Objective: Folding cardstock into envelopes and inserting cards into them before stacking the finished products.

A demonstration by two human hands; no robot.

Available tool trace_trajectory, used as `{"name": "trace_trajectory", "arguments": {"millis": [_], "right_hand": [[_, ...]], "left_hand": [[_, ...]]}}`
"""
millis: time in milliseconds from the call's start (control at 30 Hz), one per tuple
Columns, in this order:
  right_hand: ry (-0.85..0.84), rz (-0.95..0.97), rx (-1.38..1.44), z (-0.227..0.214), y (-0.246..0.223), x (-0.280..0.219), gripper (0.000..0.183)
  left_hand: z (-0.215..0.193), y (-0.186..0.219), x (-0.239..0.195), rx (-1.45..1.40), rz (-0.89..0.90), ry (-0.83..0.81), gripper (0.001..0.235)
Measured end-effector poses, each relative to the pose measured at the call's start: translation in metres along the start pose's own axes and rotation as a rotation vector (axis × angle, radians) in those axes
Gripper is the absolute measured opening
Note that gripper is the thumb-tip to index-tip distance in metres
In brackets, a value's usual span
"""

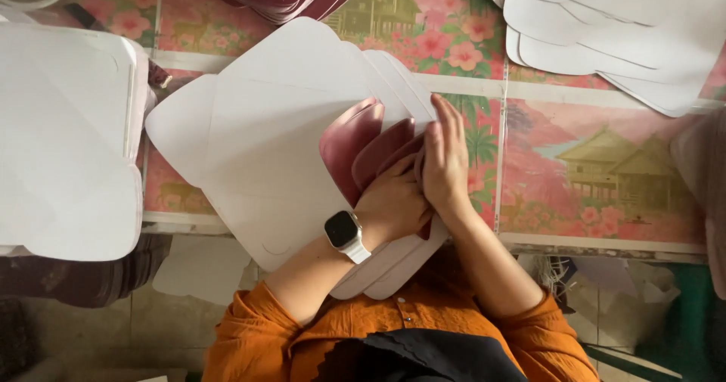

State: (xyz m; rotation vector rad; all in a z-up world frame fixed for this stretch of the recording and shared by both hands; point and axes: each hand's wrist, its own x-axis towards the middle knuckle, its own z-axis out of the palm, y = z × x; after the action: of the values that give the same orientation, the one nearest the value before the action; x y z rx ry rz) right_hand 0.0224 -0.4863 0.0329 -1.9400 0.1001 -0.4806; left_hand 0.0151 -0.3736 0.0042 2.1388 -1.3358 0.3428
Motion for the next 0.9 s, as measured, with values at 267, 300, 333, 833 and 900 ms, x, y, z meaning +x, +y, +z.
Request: {"name": "trace_trajectory", "arguments": {"millis": [267, 300, 333, 833, 900], "right_hand": [[0.013, 0.23, 0.395, -0.062, 0.029, -0.029, 0.056], [0.062, 0.333, 0.365, -0.065, 0.033, -0.04, 0.051], [0.108, 0.436, 0.331, -0.068, 0.036, -0.05, 0.047], [-0.08, 0.5, -0.257, -0.077, 0.003, -0.065, 0.063], [-0.054, 0.466, -0.23, -0.077, 0.012, -0.07, 0.061]], "left_hand": [[-0.028, 0.012, -0.009, -0.043, 0.079, 0.225, 0.02], [-0.052, 0.014, -0.012, -0.001, -0.024, 0.371, 0.024], [-0.076, 0.017, -0.014, 0.044, -0.12, 0.521, 0.029], [-0.112, -0.059, -0.077, 0.232, -0.466, 0.352, 0.03], [-0.16, -0.049, -0.11, 0.324, -0.578, 0.461, 0.025]]}}
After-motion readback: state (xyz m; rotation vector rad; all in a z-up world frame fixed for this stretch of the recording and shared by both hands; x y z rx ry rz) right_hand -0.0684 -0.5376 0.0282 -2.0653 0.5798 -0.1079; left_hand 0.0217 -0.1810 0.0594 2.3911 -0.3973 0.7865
